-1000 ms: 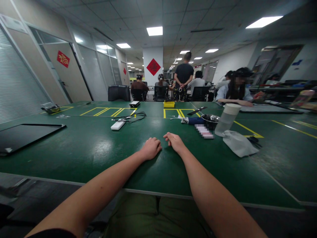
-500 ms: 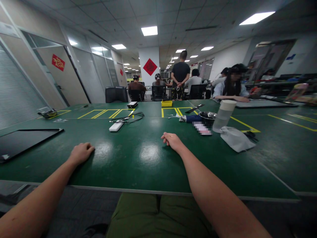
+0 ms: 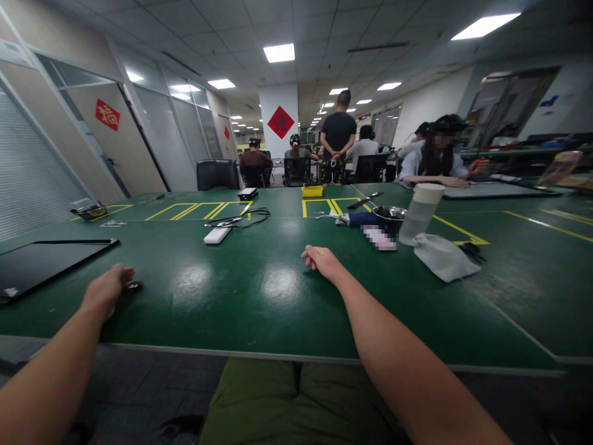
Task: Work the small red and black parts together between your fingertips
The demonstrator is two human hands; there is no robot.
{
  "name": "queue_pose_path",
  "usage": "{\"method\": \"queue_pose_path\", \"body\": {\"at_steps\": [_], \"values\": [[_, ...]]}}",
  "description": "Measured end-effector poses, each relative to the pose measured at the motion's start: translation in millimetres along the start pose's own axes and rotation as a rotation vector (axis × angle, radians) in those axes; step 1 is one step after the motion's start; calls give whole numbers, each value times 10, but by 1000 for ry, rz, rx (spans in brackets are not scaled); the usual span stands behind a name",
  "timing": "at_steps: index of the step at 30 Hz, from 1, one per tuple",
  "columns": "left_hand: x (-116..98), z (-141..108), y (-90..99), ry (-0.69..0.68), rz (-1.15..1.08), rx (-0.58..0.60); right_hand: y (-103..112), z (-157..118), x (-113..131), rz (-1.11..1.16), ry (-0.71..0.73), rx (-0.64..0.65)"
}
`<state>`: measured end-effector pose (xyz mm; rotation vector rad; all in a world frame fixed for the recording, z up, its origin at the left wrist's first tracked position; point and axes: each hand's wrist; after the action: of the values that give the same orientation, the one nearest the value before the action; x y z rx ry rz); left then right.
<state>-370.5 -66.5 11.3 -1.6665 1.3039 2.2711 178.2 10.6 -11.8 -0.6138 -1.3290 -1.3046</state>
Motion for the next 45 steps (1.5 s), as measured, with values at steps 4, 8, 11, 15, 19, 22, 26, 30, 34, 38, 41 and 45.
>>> {"method": "queue_pose_path", "body": {"at_steps": [4,8,11,15,19,22,26,30,34,38,41,45], "values": [[-22,17,-8,115,-404,93,-12,39,-29,-13,3,1],[-199,-110,-232,115,-456,152,-6,51,-47,-8,-4,-8],[-435,-365,-546,6,-510,232,4,32,-32,-1,-7,-21],[-818,-846,-1047,-145,-487,506,10,4,-3,1,-21,-26],[-1229,-1406,-1616,-292,-427,679,-4,8,-14,3,-20,-33],[-1543,-1897,-2056,-382,-426,788,-4,20,-32,5,-40,-79],[-1877,-2533,-2515,-434,-436,955,78,-4,-16,-194,-96,-225],[-1944,-2785,-2699,-578,-427,950,208,-61,21,-604,-187,-328],[-1801,-2643,-2637,-632,-387,952,253,-73,27,-748,-281,-276],[-1713,-2531,-2490,-879,-168,972,243,-72,26,-711,-222,-156],[-1733,-2587,-2425,-1105,37,865,248,-90,36,-677,-159,-58],[-1784,-2699,-2409,-1263,177,784,269,-106,64,-697,-103,54]]}}
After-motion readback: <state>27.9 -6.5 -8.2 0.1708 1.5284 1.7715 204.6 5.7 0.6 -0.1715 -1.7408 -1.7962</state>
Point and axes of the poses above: each hand's wrist, its own z-axis towards the middle knuckle, its own y-axis out of the back of the hand, x = y × z, and after that the axes turned 4 degrees about x, right-handed
